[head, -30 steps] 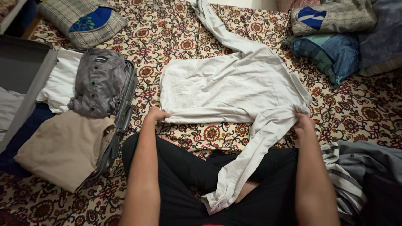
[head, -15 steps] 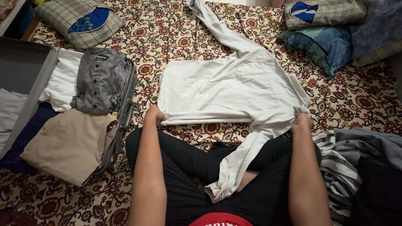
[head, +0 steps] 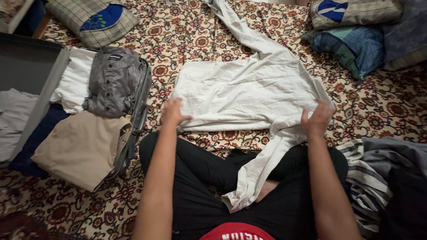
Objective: The person buttons and folds a shirt on a bed before placing it into an open suitcase.
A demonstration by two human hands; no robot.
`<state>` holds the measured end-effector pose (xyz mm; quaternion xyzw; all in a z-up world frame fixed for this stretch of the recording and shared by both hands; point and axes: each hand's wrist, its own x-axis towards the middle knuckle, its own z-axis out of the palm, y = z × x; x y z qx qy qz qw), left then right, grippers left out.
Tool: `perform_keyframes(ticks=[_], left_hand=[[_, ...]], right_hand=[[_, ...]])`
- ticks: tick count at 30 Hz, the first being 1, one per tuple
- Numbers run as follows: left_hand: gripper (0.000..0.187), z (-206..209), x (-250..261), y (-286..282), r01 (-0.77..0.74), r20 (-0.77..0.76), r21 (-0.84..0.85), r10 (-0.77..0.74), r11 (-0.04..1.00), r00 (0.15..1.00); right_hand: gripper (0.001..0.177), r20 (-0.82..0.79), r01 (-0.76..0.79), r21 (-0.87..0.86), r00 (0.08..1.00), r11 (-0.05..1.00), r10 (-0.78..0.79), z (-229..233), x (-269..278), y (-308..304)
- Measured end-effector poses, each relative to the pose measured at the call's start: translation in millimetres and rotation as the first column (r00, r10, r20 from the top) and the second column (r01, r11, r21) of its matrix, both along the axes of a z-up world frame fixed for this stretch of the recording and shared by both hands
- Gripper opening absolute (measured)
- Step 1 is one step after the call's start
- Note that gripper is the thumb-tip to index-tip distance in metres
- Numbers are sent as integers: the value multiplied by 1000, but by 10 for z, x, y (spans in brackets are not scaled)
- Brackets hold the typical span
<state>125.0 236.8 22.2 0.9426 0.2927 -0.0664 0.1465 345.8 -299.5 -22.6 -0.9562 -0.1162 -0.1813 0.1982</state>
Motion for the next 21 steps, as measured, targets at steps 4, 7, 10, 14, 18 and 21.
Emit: perform_keyframes(ticks=[4,7,10,14,18,21], left_hand=[[74,-415,34,48,121,-168,-116,-139,986,976],[59,-625,63,151,93,-201,-119,-115,989,973],[47,-680,40,175,31,-152,-102,-46,994,987],[37,-508,54,117,-20,-161,-40,13,999,987],[34,-184,-45,-173,146,97,193,-167,970,981],[37,53,-227,-660,235,327,150,-272,960,905]], right_hand=[[58,-355,-272,46,895,961,270,-173,-24,138],[58,-437,-371,-102,851,923,293,-227,-22,179],[51,-409,-336,-165,879,927,246,-88,-63,240],[28,-426,-191,-153,898,969,110,253,-291,256],[16,-61,-227,4,972,974,227,391,-357,267],[15,3,-247,172,968,954,250,447,-470,291]])
